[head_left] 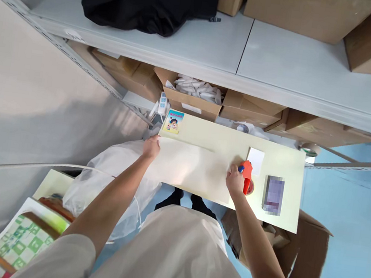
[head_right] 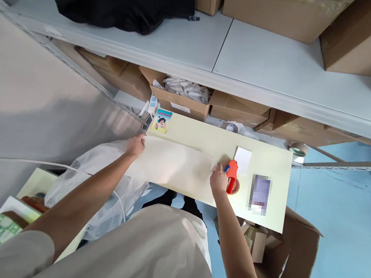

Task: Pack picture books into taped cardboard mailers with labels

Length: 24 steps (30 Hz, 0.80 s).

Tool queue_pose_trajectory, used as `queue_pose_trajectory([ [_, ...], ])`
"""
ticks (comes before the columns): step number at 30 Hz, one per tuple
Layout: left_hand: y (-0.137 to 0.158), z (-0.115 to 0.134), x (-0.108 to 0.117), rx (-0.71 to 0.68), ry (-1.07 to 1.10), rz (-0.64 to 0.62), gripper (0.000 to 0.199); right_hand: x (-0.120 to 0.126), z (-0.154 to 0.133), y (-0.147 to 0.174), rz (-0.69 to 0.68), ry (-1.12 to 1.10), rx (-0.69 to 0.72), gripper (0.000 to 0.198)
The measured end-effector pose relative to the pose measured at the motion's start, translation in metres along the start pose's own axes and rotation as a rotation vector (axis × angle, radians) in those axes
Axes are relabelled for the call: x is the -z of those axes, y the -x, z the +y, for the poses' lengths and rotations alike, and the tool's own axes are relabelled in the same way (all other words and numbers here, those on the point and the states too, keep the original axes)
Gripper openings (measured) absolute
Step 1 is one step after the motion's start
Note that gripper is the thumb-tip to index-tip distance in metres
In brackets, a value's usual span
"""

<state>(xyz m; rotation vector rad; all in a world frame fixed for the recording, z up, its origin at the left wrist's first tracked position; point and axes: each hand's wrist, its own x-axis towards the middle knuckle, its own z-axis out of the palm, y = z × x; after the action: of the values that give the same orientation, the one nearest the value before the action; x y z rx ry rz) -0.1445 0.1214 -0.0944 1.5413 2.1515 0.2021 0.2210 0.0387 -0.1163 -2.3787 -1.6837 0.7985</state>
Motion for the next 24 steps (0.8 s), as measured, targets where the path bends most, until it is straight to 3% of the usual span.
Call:
queue_pose_trajectory([
  [2, 0.007, 0.006, -0.004, -0.025, -0.078, 0.080, 0.048, 0.000, -0.002, 0.010, 0.064, 0.018, 0.037, 0.054],
  [5, 0.034, 0.025, -0.010, -0.222, -0.198, 0.159, 0.061, -0.001, -0.006, 0.034, 0.212, -0.006, 0.159, 0.062],
  [7, 0.057, 0.040, -0.019, -0.419, -0.270, 0.105, 0.062, -0.007, -0.009, 0.049, 0.209, -0.026, 0.267, 0.060],
  [9, 0.078, 0.052, -0.031, -0.626, -0.319, -0.008, 0.057, -0.018, -0.013, 0.057, 0.110, -0.015, 0.343, 0.055],
  [11, 0.089, 0.056, -0.046, -0.728, -0.358, -0.134, 0.056, -0.032, -0.018, 0.055, -0.016, 0.027, 0.334, 0.053],
  [14, 0.086, 0.045, -0.066, -0.589, -0.440, -0.265, 0.066, -0.052, -0.021, 0.043, -0.128, 0.082, 0.214, 0.061],
  [17, 0.070, 0.021, -0.074, -0.429, -0.484, -0.343, 0.075, -0.063, -0.019, 0.034, -0.151, 0.097, 0.150, 0.065],
  [21, 0.059, -0.003, -0.075, -0.404, -0.443, -0.411, 0.079, -0.063, -0.015, 0.035, -0.141, 0.105, 0.173, 0.065],
  [24, 0.059, -0.008, -0.074, -0.404, -0.401, -0.414, 0.077, -0.055, -0.020, 0.039, -0.164, 0.140, 0.133, 0.063],
])
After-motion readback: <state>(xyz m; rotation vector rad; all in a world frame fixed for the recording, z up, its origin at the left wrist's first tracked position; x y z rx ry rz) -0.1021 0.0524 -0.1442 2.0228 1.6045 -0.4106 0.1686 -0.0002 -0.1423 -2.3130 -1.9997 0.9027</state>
